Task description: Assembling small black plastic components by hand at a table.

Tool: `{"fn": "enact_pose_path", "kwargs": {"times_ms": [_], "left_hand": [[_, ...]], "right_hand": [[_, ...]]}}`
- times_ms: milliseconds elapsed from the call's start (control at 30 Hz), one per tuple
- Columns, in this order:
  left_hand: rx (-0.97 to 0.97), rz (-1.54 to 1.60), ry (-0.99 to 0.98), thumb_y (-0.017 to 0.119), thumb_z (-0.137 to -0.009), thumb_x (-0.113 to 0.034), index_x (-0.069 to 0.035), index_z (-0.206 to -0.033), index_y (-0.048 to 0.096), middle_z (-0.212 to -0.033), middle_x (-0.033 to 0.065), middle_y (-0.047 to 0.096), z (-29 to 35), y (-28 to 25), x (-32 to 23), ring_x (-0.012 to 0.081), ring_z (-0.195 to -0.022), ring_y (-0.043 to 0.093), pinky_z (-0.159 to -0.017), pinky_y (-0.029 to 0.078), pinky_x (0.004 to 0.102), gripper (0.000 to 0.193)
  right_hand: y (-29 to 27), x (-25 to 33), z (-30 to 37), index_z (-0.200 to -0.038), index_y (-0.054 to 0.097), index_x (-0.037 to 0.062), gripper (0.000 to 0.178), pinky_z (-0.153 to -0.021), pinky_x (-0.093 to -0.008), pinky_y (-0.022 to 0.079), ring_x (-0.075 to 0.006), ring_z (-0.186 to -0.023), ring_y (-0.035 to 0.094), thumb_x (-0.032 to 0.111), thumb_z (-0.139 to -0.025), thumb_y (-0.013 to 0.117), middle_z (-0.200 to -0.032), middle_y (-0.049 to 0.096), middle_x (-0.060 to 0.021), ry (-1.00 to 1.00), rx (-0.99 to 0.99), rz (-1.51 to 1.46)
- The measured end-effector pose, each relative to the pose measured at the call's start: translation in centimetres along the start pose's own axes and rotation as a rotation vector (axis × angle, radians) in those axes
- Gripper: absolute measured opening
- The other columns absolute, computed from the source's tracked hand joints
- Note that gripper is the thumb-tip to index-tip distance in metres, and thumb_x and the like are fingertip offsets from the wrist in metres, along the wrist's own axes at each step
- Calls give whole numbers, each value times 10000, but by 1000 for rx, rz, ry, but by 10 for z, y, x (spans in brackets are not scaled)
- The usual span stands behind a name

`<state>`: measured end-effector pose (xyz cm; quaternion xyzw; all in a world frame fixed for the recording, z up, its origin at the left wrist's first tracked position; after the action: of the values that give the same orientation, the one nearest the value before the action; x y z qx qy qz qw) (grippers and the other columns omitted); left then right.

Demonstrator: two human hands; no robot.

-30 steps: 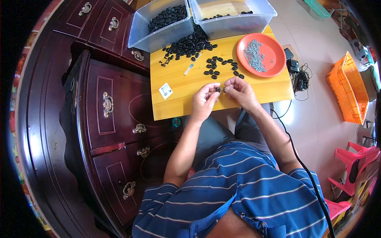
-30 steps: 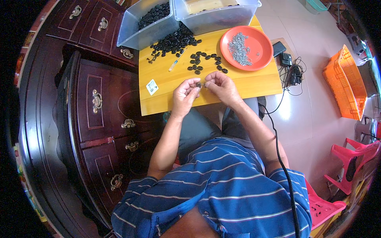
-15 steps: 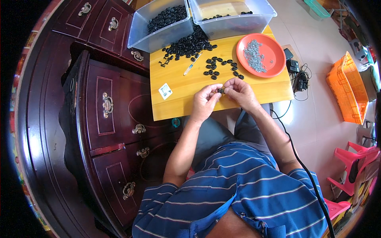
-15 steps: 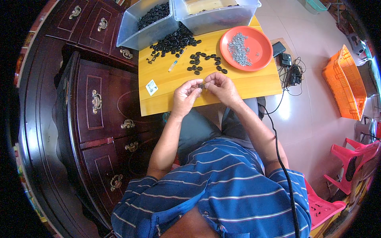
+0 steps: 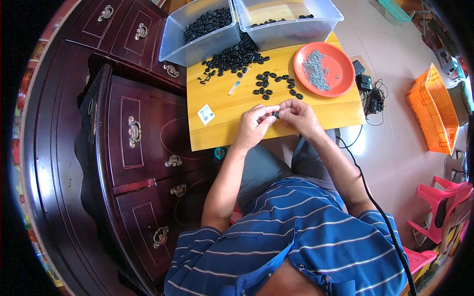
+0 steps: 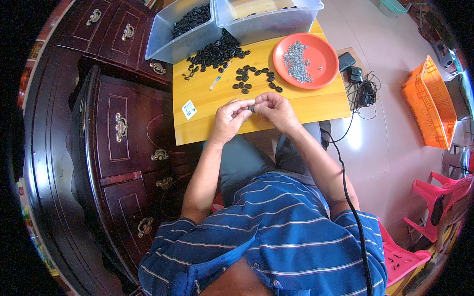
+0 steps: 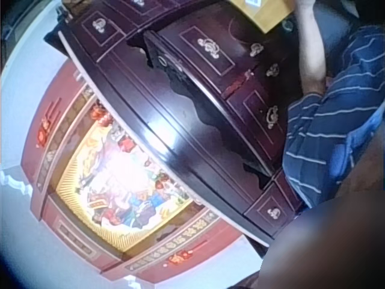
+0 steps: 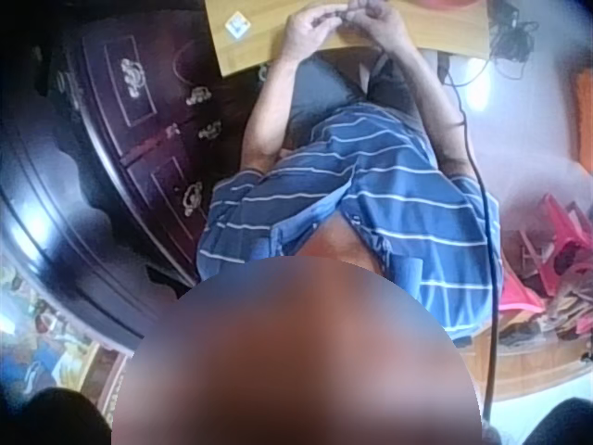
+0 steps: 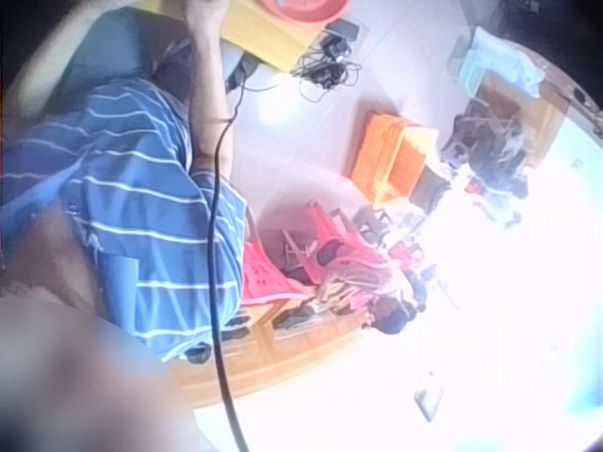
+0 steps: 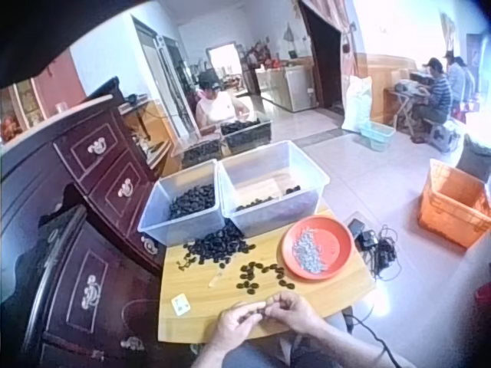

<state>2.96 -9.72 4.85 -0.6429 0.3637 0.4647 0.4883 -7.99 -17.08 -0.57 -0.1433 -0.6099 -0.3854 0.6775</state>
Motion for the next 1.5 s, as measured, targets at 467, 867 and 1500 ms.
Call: {"fn": "enact_pose_path", "kwargs": {"times_ms": [467, 867, 1500], "left_hand": [[86, -74, 61, 666, -823, 36, -13, -1170, 670, -783, 8, 580, -4, 3, -35, 68, -640, 499, -600, 449, 221, 350], [-91, -557, 222, 759, -744, -92, -84, -1108, 637, -921, 87, 648, 1, 5, -75, 271, -748, 646, -673, 537, 381, 384], [-101, -579, 273, 698, -808, -94, -51, -1063, 655, -934, 113, 660, 5, 7, -74, 310, -833, 666, -706, 541, 397, 262]], "right_hand": [[13, -10, 10, -1057, 675, 77, 172, -684, -186, 495, -34, -719, 578, 178, -921, 703, -908, 674, 29, 202, 126, -197], [17, -16, 6, -1015, 666, 99, 129, -745, -214, 513, -58, -783, 629, 208, -944, 666, -908, 685, 14, 176, 113, -434], [12, -25, 10, -1000, 656, 84, 137, -744, -253, 563, -109, -767, 681, 214, -969, 628, -860, 707, -33, 219, 79, -466]]}}
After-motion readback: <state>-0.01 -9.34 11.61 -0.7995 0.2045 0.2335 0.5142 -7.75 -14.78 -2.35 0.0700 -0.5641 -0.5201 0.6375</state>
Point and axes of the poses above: each hand's wrist, its own z-axis away from the middle knuckle, its own y-axis out of the palm, x = y × z, the point moved 10 cm from there along -z, towards the middle knuckle
